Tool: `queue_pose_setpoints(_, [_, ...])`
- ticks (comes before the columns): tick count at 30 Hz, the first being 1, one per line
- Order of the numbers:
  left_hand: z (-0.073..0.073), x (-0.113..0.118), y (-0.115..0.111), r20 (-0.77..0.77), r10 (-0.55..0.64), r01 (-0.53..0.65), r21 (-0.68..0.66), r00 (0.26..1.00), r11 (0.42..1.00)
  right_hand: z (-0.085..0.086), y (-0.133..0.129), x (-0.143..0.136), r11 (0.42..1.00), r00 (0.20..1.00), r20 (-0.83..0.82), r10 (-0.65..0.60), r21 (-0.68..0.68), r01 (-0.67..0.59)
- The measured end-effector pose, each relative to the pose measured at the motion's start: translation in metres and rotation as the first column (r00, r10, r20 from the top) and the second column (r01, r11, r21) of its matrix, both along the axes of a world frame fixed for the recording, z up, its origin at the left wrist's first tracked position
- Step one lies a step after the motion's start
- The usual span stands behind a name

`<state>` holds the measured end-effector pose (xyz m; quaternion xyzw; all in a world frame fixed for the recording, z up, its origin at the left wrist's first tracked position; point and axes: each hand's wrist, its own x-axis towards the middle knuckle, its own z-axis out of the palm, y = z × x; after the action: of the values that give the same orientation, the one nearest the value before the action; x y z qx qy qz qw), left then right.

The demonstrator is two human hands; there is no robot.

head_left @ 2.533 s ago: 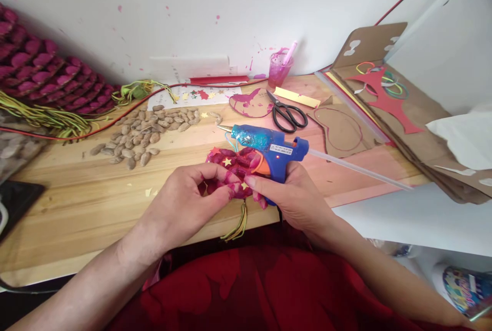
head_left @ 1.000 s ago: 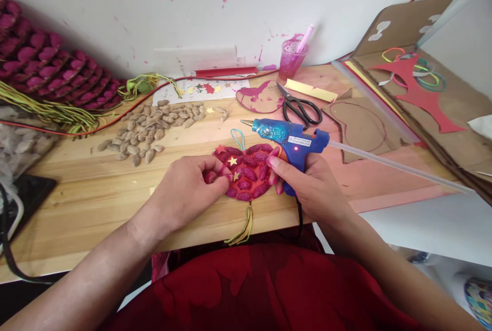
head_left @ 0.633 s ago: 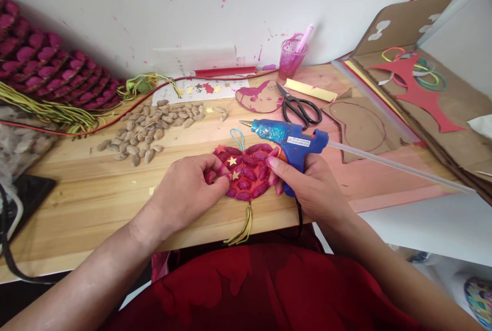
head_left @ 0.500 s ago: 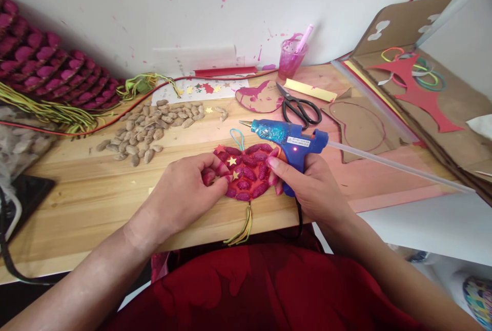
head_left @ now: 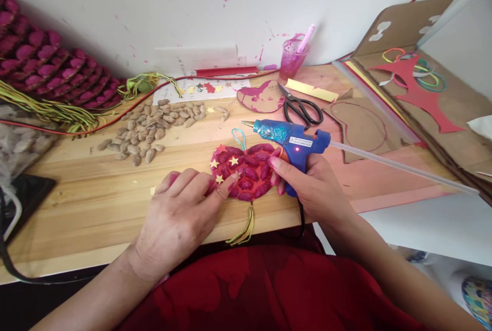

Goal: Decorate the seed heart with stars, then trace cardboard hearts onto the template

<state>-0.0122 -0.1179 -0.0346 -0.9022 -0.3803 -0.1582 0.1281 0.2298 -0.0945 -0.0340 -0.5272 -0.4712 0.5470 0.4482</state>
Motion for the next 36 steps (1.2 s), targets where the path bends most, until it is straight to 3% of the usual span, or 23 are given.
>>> queue_pose_setpoints(7, [-0.0010,0.0040,0.0009,-0.033,0.050,-0.052,-0.041,0.998,0.998,-0.0004,-0.0010,-0.0005,1.000,1.000,0.002,-0.003,0.003,0.003])
queue_pose_setpoints(29, [-0.0024,0.0006,0.0043,0.030,0.026,-0.023,-0.096,0.999,0.995,0.0036,-0.0003,-0.0017,1.000,0.999,0.043,-0.007,-0.024,0.008])
queue_pose_setpoints(36, [-0.0010,-0.0025,0.0047,0.135,0.085,-0.071,-0.102,0.987,0.992,0.0026,-0.0006,-0.0011,1.000,1.000,0.019,0.006,-0.010,-0.005])
